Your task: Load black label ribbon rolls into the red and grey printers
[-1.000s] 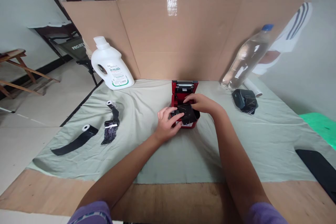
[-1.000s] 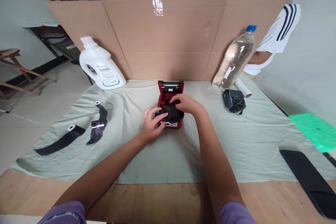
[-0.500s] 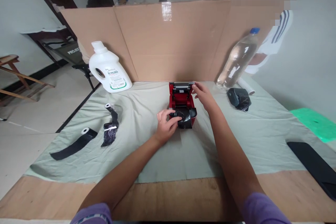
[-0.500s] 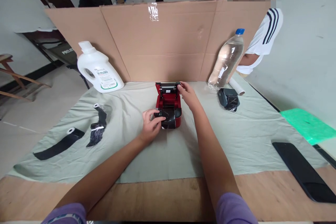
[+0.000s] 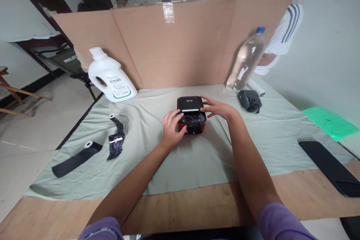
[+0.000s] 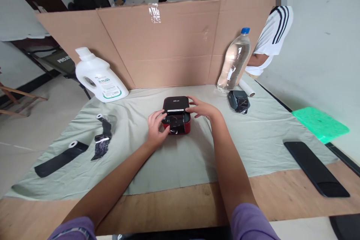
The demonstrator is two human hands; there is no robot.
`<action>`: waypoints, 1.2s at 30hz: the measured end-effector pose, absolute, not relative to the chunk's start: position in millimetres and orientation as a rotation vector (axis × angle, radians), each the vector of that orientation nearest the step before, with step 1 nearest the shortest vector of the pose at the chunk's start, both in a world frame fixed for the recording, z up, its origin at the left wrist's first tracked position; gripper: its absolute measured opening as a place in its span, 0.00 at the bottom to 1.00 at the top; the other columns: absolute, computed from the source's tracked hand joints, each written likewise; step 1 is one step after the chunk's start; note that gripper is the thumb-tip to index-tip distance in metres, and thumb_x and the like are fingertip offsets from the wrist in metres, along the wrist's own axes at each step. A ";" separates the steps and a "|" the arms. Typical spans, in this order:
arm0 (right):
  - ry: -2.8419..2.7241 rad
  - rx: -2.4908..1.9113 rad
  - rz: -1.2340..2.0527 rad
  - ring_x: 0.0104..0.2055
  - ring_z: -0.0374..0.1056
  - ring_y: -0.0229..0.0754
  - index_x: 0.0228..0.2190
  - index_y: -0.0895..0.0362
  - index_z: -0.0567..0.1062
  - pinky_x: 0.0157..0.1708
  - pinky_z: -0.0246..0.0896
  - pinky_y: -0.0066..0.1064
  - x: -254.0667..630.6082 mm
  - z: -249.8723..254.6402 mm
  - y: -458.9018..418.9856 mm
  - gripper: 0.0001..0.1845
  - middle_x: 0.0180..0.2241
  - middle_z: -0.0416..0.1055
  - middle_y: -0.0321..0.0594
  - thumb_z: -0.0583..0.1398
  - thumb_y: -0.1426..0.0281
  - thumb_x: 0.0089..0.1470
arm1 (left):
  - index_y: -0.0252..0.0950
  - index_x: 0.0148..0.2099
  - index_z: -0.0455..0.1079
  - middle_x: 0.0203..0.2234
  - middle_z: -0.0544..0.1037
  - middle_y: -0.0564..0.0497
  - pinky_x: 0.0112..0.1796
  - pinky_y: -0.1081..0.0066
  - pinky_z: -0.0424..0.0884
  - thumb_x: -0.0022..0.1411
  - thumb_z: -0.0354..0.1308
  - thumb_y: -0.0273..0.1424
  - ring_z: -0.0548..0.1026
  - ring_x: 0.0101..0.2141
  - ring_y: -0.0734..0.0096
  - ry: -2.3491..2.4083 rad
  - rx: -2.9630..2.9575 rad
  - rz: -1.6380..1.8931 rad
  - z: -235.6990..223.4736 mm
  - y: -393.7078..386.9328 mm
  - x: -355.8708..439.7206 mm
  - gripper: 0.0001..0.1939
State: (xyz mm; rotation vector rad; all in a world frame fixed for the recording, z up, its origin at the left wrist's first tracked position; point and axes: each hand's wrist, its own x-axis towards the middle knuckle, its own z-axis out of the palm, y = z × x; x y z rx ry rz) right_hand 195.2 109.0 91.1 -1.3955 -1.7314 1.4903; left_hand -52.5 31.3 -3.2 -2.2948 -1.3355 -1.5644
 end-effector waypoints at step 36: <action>-1.929 -0.645 1.202 0.66 0.62 0.51 0.73 0.49 0.39 0.66 0.58 0.46 -106.7 41.5 157.0 0.58 0.69 0.60 0.43 0.66 0.63 0.53 | 0.31 0.57 0.72 0.44 0.83 0.47 0.47 0.62 0.76 0.41 0.74 0.31 0.79 0.42 0.60 -2.159 -2.511 -1.717 85.6 95.6 -330.2 0.38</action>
